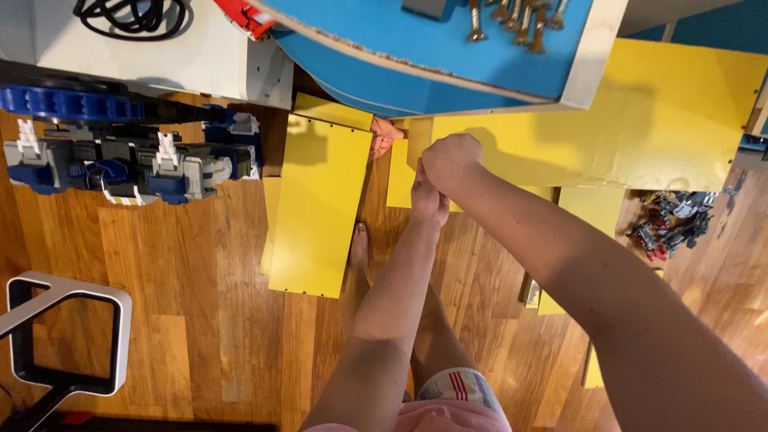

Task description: The person assembles a yellow and blue wooden shelving unit by inserting screws into pre-drilled holes and tightening them with a screwdriver. They work on multiple panels laid out on the floor, securing joints between the pieces.

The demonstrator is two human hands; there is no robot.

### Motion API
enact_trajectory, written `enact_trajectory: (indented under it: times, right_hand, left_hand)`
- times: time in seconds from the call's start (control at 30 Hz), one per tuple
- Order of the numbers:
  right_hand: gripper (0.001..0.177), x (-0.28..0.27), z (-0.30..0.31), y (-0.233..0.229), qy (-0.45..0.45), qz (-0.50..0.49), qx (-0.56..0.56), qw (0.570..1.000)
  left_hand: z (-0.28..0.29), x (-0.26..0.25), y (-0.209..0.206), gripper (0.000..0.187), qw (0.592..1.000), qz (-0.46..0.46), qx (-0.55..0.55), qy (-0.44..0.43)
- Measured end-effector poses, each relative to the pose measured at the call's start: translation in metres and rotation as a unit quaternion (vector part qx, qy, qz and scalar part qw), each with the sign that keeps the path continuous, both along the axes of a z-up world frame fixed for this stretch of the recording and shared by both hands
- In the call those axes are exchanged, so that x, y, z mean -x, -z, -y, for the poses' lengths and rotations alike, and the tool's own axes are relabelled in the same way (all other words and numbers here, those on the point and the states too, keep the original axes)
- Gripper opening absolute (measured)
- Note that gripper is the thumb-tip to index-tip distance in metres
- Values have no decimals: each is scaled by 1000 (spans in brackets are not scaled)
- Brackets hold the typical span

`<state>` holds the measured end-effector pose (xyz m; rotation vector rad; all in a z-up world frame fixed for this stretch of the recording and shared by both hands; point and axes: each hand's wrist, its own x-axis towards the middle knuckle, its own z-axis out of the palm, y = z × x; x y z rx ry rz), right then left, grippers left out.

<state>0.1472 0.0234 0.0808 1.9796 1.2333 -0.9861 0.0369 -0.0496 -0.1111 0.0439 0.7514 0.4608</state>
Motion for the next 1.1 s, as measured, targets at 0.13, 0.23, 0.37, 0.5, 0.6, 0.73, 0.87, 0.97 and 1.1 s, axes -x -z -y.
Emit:
enact_trajectory:
  times: [0.13,0.23,0.37,0.5,0.6,0.73,0.87,0.97,1.1]
  right_hand:
    - [25,9,30,18,-47,26,-143,988]
    - [18,-11,49,42,-9,21,-142,990]
    - [18,-53,56,98,4,-45,-62,997]
    - [25,-77,47,129,408,-215,66,885]
    - [24,-59,30,109,45,-69,12,996]
    - [26,-19,5,38,256,6,8,967]
    - [26,-3,-24,-14,130,14,38,991]
    - [26,13,-29,-27,41,-4,31,999]
    - [26,17,-12,-11,-33,-17,-8,999]
  left_hand:
    - [-5,-3,-6,62,987,-116,113,25]
    - [-12,-5,-17,58,985,-135,75,73]
    - [-16,-1,-26,60,987,-119,75,84]
    - [-14,0,-31,61,984,-129,76,91]
    - [-19,-2,-29,61,982,-142,81,98]
    - [-17,-4,-20,62,978,-156,93,103]
    - [-6,-1,-3,48,992,-86,61,63]
    - [-2,5,2,36,999,-29,1,32]
    - [-3,5,-3,34,998,-55,27,31]
